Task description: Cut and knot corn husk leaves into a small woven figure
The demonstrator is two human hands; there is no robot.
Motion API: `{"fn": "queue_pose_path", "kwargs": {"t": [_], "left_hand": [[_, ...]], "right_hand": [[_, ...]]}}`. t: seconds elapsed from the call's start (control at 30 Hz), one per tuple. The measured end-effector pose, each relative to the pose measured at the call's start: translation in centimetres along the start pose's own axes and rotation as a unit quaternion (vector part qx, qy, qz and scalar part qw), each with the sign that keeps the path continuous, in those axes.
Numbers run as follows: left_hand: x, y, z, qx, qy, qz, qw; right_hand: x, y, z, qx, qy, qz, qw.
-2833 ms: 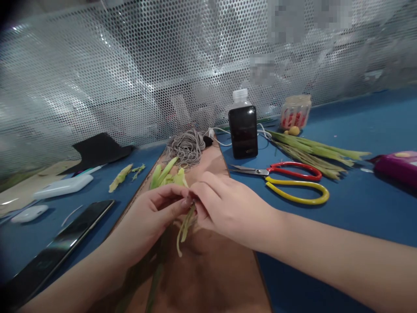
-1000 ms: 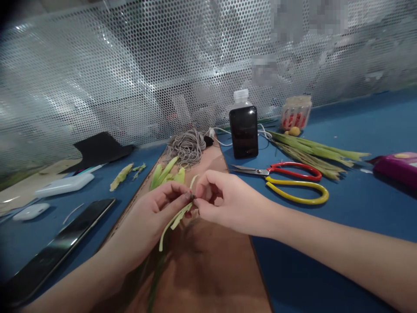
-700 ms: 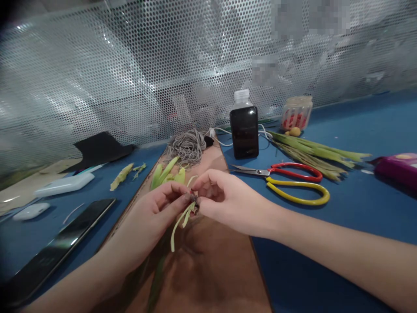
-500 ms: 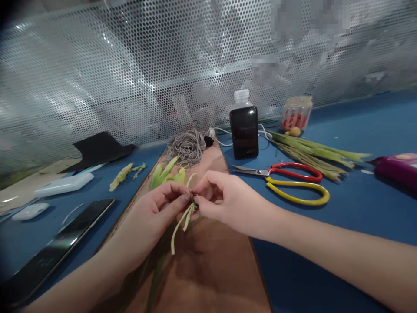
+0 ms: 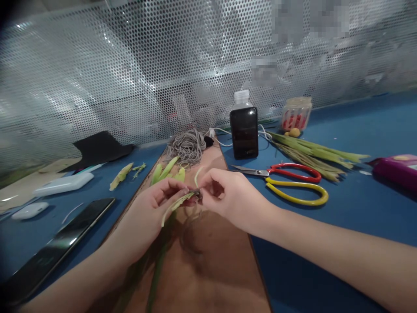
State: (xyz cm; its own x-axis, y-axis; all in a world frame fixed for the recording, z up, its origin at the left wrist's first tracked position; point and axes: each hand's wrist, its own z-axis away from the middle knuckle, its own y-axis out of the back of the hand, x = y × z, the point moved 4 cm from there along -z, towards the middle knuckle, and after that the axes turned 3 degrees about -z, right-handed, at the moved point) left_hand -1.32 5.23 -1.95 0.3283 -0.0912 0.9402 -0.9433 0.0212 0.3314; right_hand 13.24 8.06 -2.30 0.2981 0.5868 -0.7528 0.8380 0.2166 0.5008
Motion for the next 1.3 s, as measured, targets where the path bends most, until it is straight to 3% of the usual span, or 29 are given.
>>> {"fn": "queue_pose_path", "kwargs": {"t": [0.27,0.47,0.63,0.8,1.1,1.3], "left_hand": [[-0.5,0.3,-0.6,0.012,-0.016,-0.070,0.997],[-1.2,-0.1,-0.7,-0.038,0.005,-0.069,0.997],[-1.3,-0.4,-0.9,-0.076,-0.016,-0.059,0.995],[-1.7,-0.4,-1.2,-0.090,0.004,-0.085,0.992],[-1.9,-0.2,-1.8,-0.085,-0.010,-0.100,0.991],[-2.4,-0.1,-1.7,-0.090,-0.010,-0.127,0.988]], "right_hand": [[0.1,0.1,-0.3,-0.007,-0.025,0.056,0.998],[0.6,-0.5,-0.5,-0.037,-0.008,0.117,0.992],[0.1,-0.8,-0.4,-0.071,0.015,0.108,0.991],[0.3,-0.7,-0.4,-0.082,0.045,0.094,0.991],[1.1,-1.0,-0.4,-0.091,-0.053,0.073,0.992],[1.8,-1.0,-0.4,-0.112,-0.072,0.054,0.990]]}}
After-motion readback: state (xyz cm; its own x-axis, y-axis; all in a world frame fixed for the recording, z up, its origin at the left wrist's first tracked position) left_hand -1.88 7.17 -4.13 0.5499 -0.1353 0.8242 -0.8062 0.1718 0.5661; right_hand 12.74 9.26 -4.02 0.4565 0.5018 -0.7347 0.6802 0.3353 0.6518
